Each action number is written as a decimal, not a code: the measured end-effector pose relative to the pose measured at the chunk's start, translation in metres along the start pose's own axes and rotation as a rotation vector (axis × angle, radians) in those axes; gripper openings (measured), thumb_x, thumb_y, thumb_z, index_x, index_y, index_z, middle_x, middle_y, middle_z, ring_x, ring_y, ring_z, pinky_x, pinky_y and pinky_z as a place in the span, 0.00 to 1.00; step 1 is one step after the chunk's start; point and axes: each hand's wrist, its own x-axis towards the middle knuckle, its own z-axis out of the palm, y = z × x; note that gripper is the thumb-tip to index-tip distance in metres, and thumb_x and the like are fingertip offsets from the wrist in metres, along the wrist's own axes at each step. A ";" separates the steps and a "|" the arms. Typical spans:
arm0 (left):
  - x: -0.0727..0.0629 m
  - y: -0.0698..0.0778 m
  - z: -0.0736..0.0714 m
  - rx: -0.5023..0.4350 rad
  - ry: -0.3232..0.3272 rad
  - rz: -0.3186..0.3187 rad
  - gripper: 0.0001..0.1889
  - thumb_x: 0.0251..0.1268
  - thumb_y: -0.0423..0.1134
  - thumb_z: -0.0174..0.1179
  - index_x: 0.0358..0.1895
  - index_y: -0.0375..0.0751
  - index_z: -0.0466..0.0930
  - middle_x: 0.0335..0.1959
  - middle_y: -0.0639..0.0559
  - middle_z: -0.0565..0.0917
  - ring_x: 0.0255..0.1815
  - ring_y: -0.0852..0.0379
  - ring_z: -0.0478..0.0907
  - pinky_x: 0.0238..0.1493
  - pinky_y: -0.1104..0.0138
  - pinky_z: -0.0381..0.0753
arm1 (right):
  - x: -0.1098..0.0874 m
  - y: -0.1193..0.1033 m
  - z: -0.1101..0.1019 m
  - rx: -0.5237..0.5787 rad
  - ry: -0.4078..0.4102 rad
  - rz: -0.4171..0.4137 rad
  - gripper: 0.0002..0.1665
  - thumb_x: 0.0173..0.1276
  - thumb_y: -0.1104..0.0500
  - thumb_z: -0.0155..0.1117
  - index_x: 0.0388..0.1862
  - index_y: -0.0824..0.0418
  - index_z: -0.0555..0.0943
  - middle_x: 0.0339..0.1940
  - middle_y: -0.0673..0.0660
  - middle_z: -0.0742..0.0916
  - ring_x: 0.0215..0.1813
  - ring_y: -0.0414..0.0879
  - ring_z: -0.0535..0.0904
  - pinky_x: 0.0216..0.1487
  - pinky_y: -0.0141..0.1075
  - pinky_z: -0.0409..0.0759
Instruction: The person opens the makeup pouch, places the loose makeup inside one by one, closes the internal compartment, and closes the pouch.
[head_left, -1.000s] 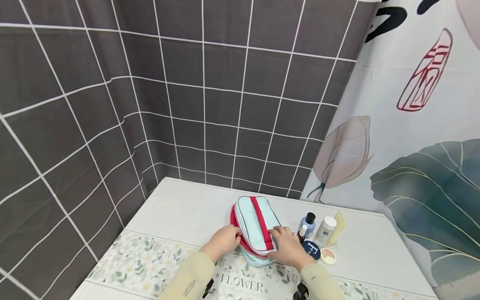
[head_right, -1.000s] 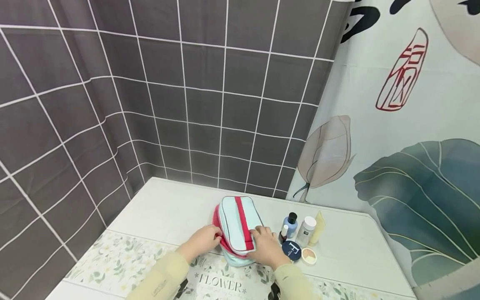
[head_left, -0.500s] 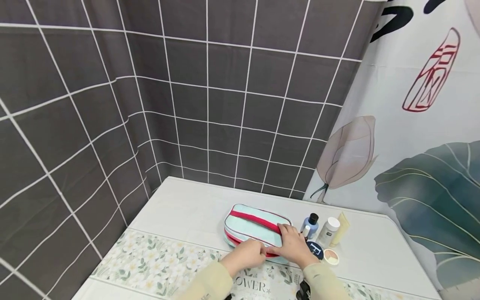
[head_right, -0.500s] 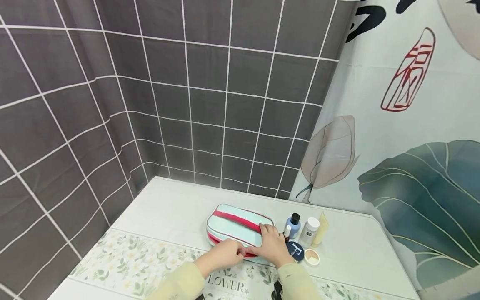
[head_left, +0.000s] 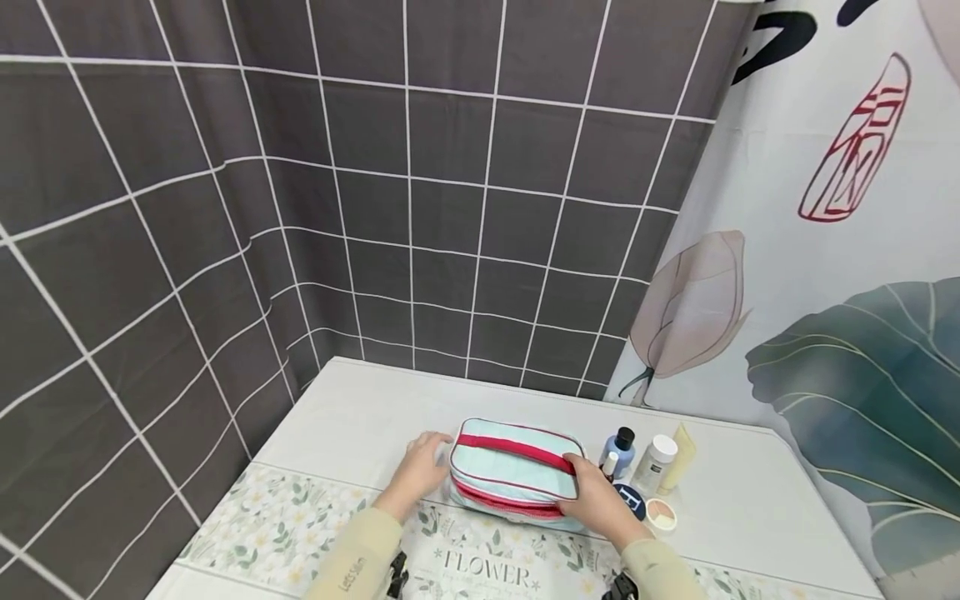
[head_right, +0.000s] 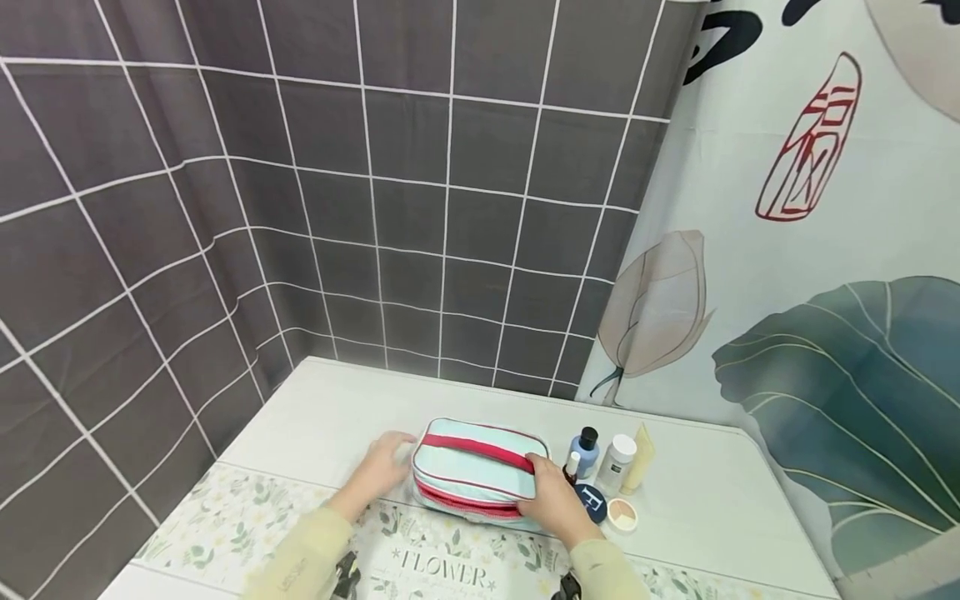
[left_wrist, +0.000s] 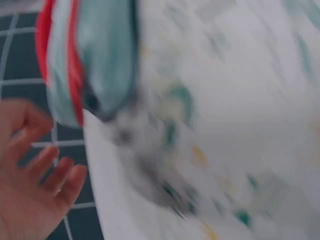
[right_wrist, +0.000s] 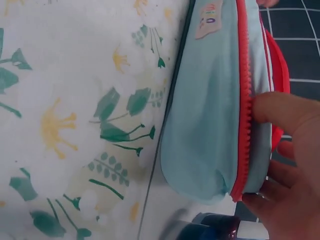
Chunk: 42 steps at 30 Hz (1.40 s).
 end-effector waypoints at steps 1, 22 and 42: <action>-0.001 -0.005 -0.001 -0.010 -0.054 0.007 0.23 0.51 0.27 0.58 0.55 0.38 0.73 0.57 0.39 0.71 0.60 0.39 0.65 0.59 0.50 0.66 | 0.000 0.000 -0.001 0.007 -0.004 0.007 0.43 0.45 0.63 0.72 0.61 0.71 0.66 0.55 0.68 0.76 0.56 0.60 0.73 0.55 0.52 0.70; 0.034 0.029 -0.013 -0.195 0.138 0.147 0.14 0.68 0.34 0.50 0.53 0.32 0.74 0.47 0.41 0.74 0.48 0.45 0.73 0.50 0.53 0.73 | 0.028 -0.016 -0.056 0.091 0.237 0.016 0.21 0.58 0.59 0.57 0.51 0.63 0.72 0.46 0.61 0.79 0.46 0.54 0.76 0.50 0.49 0.73; 0.048 0.033 0.000 -0.283 0.245 0.016 0.17 0.62 0.41 0.59 0.52 0.38 0.78 0.42 0.38 0.82 0.43 0.46 0.81 0.47 0.55 0.77 | 0.031 -0.008 -0.060 -0.028 0.470 -0.011 0.19 0.57 0.58 0.69 0.46 0.62 0.79 0.44 0.63 0.81 0.47 0.58 0.77 0.43 0.50 0.75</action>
